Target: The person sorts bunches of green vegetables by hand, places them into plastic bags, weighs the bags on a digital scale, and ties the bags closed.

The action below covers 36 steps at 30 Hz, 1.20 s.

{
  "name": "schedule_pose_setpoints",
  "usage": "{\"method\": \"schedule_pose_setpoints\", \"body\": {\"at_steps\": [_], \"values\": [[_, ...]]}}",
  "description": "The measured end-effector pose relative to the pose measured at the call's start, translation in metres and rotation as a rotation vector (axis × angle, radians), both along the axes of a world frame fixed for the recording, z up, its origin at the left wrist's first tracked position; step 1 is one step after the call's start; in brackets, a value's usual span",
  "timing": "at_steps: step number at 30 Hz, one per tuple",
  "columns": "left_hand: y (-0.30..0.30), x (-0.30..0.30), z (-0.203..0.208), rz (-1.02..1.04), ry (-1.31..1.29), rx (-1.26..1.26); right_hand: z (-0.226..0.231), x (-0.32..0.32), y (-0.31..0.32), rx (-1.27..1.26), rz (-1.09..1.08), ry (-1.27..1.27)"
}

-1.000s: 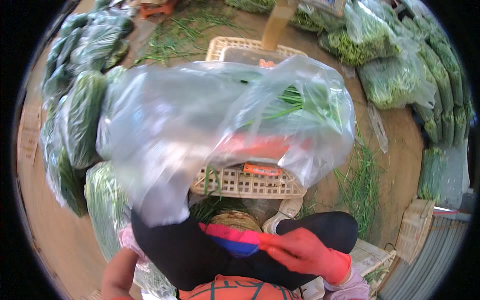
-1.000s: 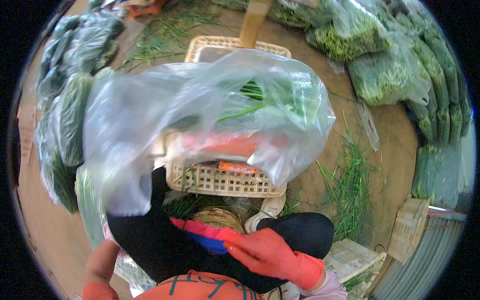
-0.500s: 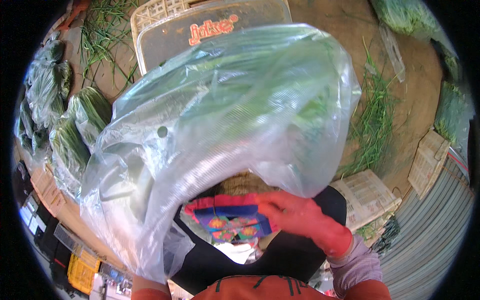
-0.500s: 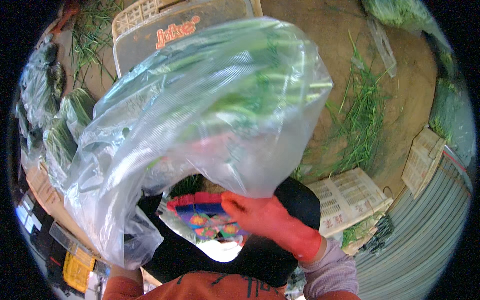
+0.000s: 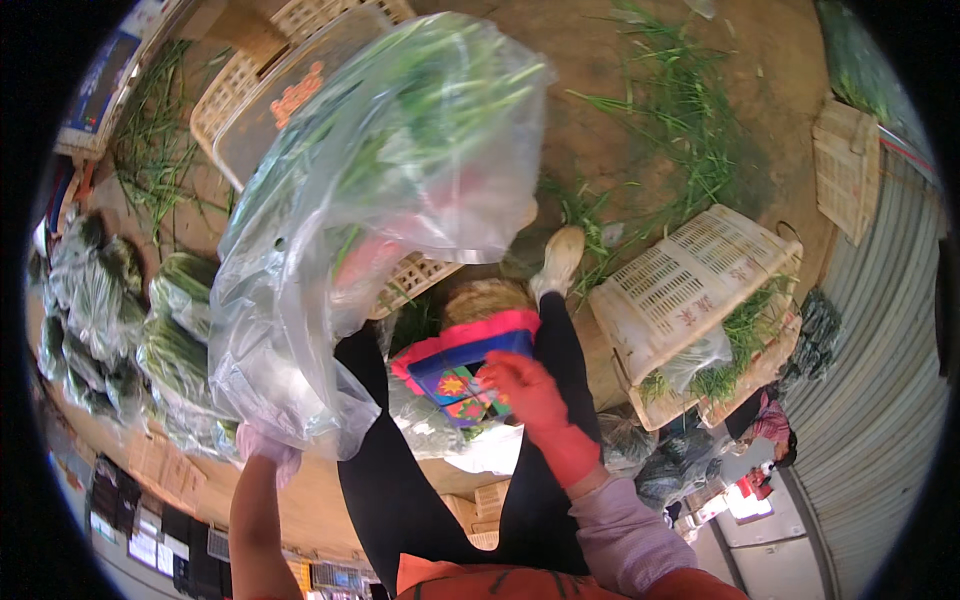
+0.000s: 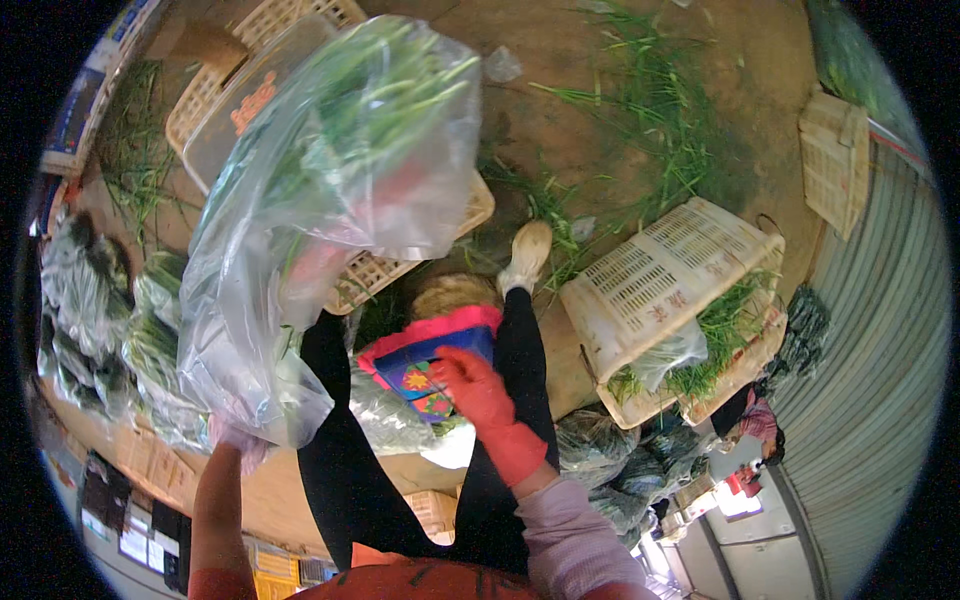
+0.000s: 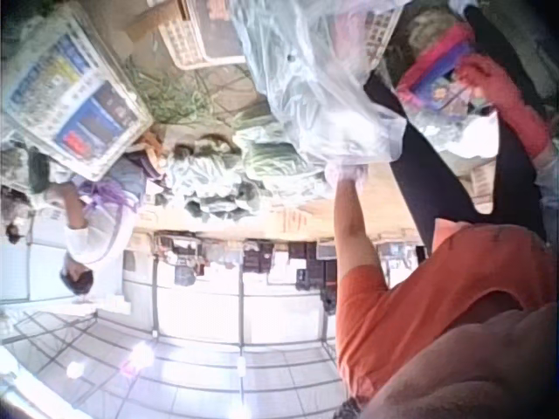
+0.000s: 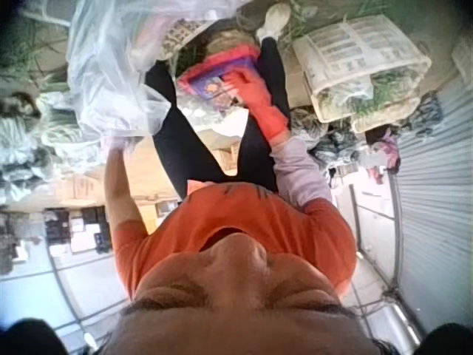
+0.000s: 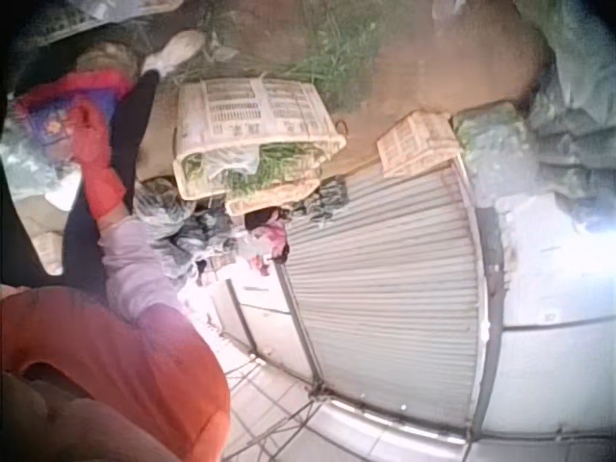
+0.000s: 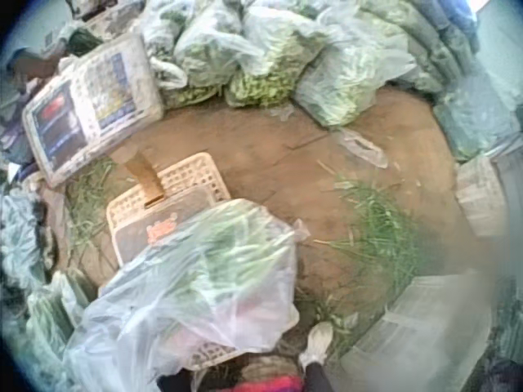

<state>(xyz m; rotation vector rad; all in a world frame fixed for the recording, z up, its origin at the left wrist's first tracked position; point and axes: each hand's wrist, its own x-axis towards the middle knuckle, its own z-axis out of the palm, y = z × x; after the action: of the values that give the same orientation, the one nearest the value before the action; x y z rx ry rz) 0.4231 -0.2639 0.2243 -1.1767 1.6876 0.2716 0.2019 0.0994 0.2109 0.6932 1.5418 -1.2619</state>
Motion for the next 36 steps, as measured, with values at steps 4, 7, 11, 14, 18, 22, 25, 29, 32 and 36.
{"method": "schedule_pose_setpoints", "body": {"at_steps": [4,7,11,14,18,22,25,29,32,36], "values": [[0.008,0.023,0.034,0.018,-0.152,0.024,-0.011,0.002,0.011,-0.063,0.219,0.112],[0.044,0.032,0.053,0.031,-0.329,0.077,-0.022,-0.038,0.077,0.217,0.622,0.4],[0.089,0.01,0.085,-0.52,-0.439,0.386,0.008,-0.105,0.164,0.685,0.576,0.389],[0.119,-0.024,0.068,-0.638,-0.31,0.466,-0.007,-0.109,0.313,1.094,0.881,0.561],[0.107,-0.08,0.104,-0.358,0.017,0.219,0.001,-0.127,0.279,1.085,0.57,0.418],[0.09,-0.081,0.089,0.105,0.372,0.284,-0.057,-0.109,0.315,1.422,0.126,0.411],[0.072,-0.074,0.08,0.807,0.495,0.448,-0.085,-0.103,0.313,1.356,-0.008,0.31],[0.096,-0.122,0.092,0.281,0.329,0.437,-0.05,-0.105,0.305,1.184,0.157,0.086],[0.102,-0.132,0.092,0.185,0.339,0.456,-0.052,-0.083,0.309,1.225,0.2,0.147],[0.109,-0.146,0.096,0.354,0.401,0.485,-0.051,-0.049,0.314,1.184,0.241,0.032]]}}
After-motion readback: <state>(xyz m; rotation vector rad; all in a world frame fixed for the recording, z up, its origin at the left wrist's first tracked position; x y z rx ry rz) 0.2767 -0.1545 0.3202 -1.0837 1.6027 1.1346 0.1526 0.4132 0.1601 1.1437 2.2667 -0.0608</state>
